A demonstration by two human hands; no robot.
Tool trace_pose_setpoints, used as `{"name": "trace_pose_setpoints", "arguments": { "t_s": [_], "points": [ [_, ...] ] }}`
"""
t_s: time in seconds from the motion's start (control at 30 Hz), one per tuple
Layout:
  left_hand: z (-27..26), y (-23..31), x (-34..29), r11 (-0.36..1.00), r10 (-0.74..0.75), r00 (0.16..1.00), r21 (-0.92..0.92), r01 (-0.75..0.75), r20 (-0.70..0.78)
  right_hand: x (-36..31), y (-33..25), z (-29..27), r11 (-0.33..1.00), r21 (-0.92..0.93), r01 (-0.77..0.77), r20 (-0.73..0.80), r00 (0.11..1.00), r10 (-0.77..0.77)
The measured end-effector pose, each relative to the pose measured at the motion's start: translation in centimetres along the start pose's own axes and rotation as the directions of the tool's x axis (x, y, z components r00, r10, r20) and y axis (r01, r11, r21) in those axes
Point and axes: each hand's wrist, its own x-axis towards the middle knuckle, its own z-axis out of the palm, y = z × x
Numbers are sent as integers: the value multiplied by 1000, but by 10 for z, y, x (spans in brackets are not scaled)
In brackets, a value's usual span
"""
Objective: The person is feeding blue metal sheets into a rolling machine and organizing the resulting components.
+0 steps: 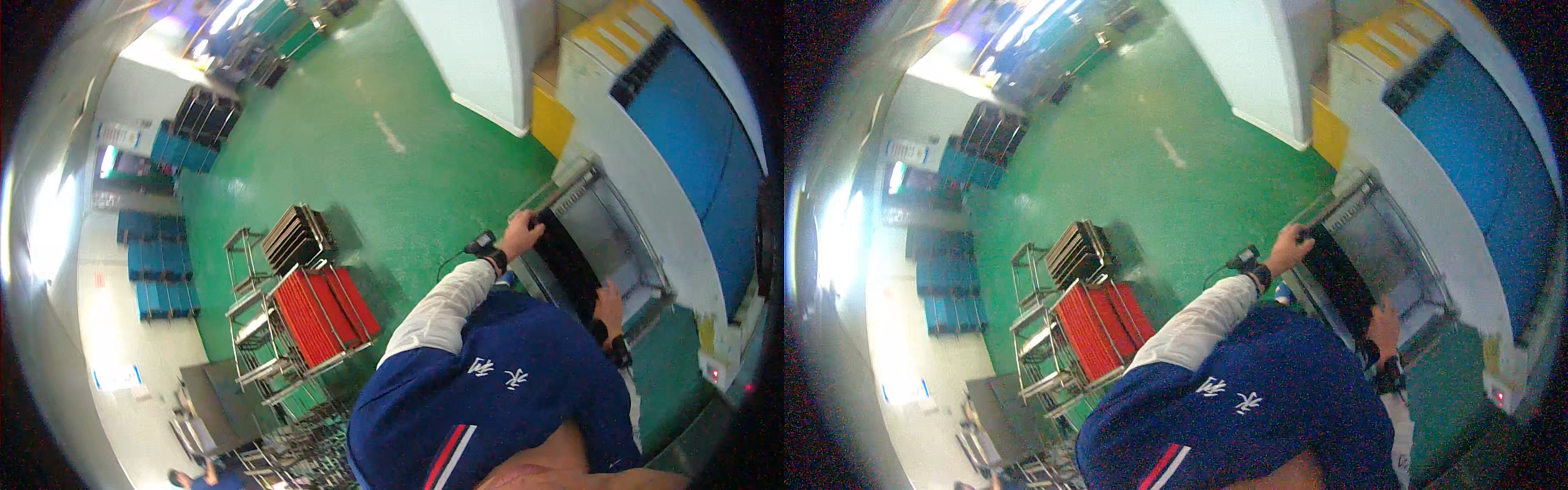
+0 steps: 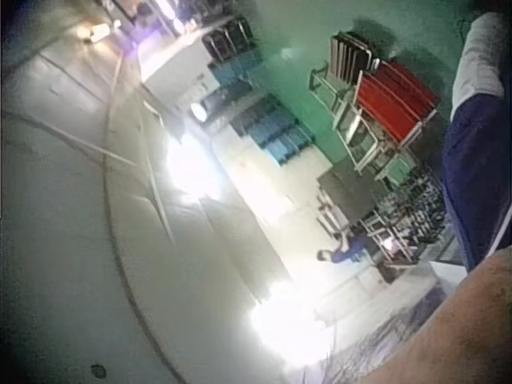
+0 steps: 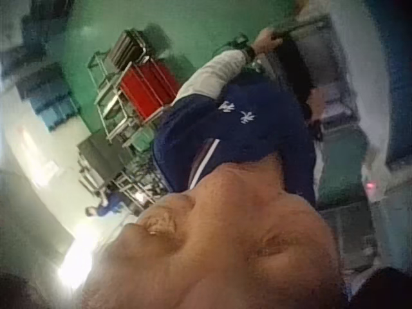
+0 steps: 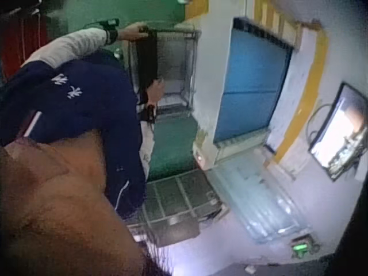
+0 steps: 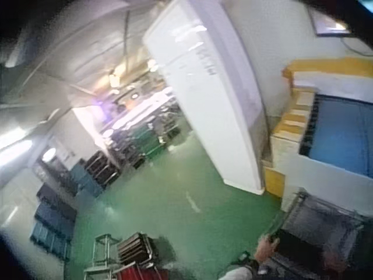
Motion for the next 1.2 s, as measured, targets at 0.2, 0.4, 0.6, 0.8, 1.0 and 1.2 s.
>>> {"name": "trace_pose_setpoints", "arguments": {
  "t_s": [0.2, 0.4, 0.6, 0.8, 1.0, 1.2],
  "points": [
    [-10, -6, -9, 1000, 25, 999, -3, -25, -28, -2, 26, 12, 990, 35, -139, 255, 959, 125],
    [-5, -6, -10, 998, 64, 998, 11, -64, 13, -7, 89, 68, 996, 71, -54, 192, 981, 39],
    [-21, -5, -17, 994, 57, 994, 87, -65, 91, -3, 81, 56, 986, 94, 137, 247, 956, -156],
    [-20, 9, -10, 993, 102, 989, 55, -109, 105, -25, 67, 78, 998, 56, -25, -114, 993, 31],
    [-12, 16, -2, 972, 234, 972, -12, -234, 38, -5, 25, 26, 973, 55, -225, -21, 974, 227],
    [5, -1, 4, 992, 123, 977, 6, -126, 175, -7, 12, 10, 937, 123, -326, -109, 934, 340]
  ]
}}
